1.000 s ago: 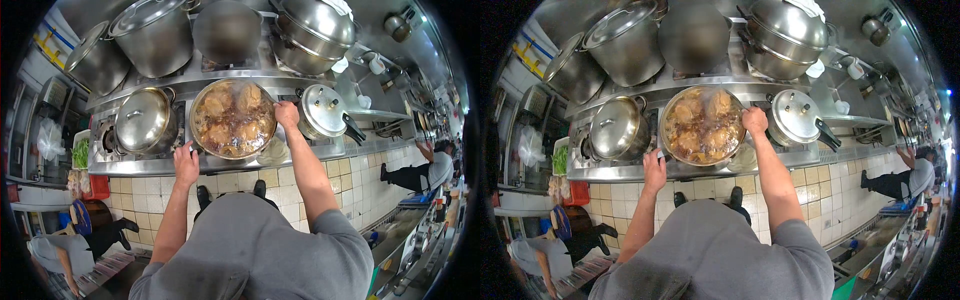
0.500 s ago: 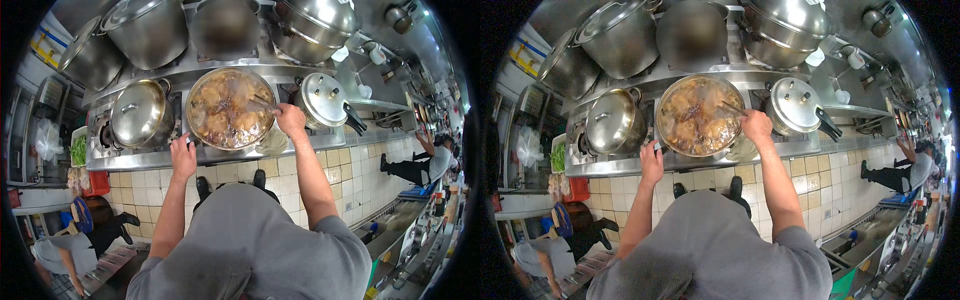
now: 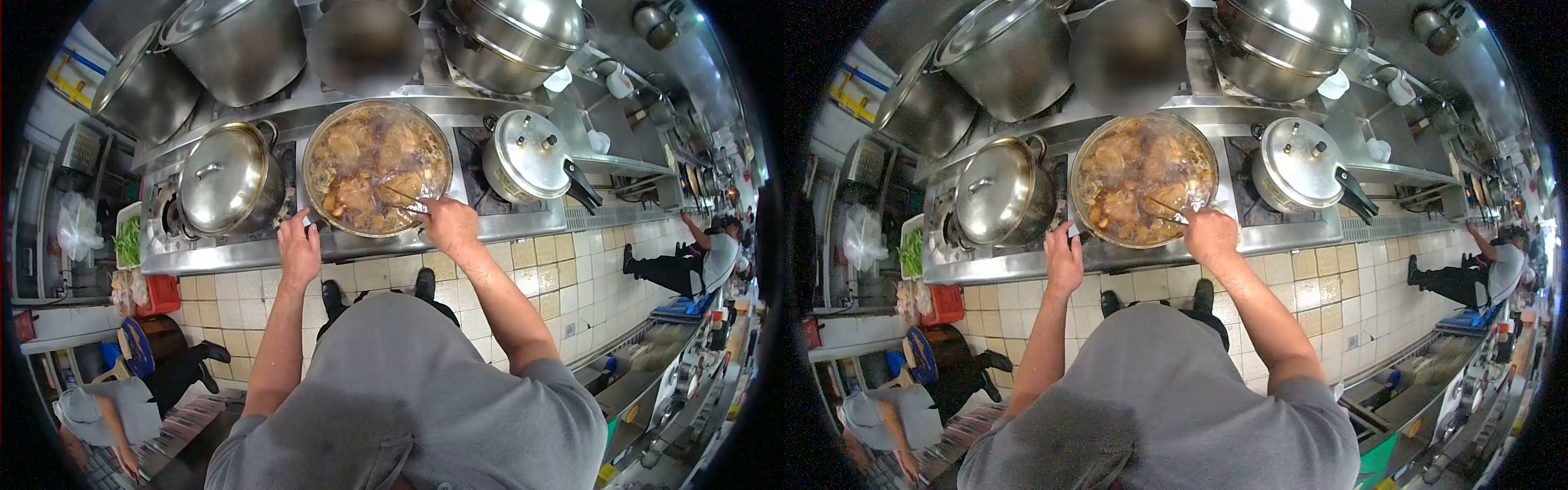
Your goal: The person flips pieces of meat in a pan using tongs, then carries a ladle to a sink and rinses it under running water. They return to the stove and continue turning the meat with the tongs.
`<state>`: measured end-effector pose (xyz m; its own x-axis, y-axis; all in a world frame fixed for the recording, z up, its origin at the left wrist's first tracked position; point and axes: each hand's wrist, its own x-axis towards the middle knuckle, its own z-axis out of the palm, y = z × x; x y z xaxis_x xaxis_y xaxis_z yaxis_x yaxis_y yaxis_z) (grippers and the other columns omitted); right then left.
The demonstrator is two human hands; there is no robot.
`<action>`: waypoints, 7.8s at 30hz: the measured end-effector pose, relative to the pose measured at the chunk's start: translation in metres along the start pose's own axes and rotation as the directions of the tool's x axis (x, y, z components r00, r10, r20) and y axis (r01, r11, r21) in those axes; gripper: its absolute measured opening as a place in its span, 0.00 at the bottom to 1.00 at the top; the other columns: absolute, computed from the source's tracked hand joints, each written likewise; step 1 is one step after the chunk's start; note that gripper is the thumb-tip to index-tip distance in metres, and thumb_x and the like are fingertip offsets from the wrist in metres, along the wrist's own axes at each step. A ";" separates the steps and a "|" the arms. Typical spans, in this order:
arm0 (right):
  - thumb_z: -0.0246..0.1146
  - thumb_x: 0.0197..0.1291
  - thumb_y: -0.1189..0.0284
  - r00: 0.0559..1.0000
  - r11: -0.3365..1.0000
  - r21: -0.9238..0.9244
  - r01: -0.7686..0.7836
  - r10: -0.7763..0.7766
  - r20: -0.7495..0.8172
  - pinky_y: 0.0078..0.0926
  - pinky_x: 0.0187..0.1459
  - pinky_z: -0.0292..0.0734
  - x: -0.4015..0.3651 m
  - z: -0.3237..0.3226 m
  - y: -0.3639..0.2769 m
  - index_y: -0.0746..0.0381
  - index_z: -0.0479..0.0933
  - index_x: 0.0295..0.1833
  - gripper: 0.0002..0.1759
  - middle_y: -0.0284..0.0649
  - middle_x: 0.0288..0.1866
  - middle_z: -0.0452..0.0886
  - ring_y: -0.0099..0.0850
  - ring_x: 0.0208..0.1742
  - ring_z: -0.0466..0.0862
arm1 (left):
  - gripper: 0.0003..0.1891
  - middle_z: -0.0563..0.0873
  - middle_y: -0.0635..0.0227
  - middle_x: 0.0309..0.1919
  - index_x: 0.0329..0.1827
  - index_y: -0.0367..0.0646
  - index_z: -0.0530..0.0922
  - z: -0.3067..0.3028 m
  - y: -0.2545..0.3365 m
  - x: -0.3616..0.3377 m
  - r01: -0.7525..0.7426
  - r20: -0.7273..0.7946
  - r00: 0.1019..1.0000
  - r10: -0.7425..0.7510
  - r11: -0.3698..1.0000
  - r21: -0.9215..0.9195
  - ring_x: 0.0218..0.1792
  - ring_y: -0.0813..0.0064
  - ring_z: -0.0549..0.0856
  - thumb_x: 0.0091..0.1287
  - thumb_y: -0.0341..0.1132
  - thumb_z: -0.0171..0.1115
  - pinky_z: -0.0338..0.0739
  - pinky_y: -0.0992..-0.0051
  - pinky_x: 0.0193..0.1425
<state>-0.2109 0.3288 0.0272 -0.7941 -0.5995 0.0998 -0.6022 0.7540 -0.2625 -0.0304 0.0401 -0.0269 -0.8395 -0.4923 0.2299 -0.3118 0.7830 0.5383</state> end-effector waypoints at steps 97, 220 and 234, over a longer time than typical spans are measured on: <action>0.71 0.63 0.61 0.980 0.980 0.023 -0.196 0.196 0.024 0.51 0.49 0.88 0.010 -0.046 0.008 0.56 0.89 0.46 0.12 0.51 0.41 0.92 0.52 0.46 0.92 | 0.22 0.79 0.49 0.56 0.75 0.44 0.74 0.000 -0.001 -0.001 0.001 -0.024 1.000 -0.001 1.000 -0.016 0.60 0.46 0.77 0.81 0.36 0.60 0.71 0.51 0.69; 0.65 0.62 0.71 0.924 0.987 -0.096 0.128 -0.084 0.373 0.46 0.51 0.90 0.075 -0.031 -0.101 0.58 0.93 0.44 0.11 0.49 0.46 0.94 0.46 0.51 0.95 | 0.21 0.78 0.51 0.55 0.74 0.46 0.75 -0.002 -0.003 0.000 0.000 -0.001 1.000 0.000 1.000 -0.008 0.59 0.46 0.77 0.81 0.38 0.60 0.72 0.49 0.68; 0.66 0.67 0.70 0.856 0.886 -0.245 0.393 -0.255 0.450 0.42 0.51 0.90 0.134 0.002 -0.148 0.57 0.94 0.50 0.13 0.45 0.50 0.95 0.42 0.55 0.95 | 0.22 0.78 0.52 0.56 0.75 0.48 0.75 0.001 -0.003 -0.003 0.046 -0.011 0.999 -0.046 0.998 -0.049 0.61 0.46 0.77 0.80 0.38 0.62 0.72 0.50 0.69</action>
<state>-0.2284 0.1364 0.0775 -0.4888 -0.8263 -0.2799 -0.8661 0.4980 0.0423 -0.0277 0.0392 -0.0297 -0.8191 -0.5323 0.2137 -0.3279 0.7402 0.5870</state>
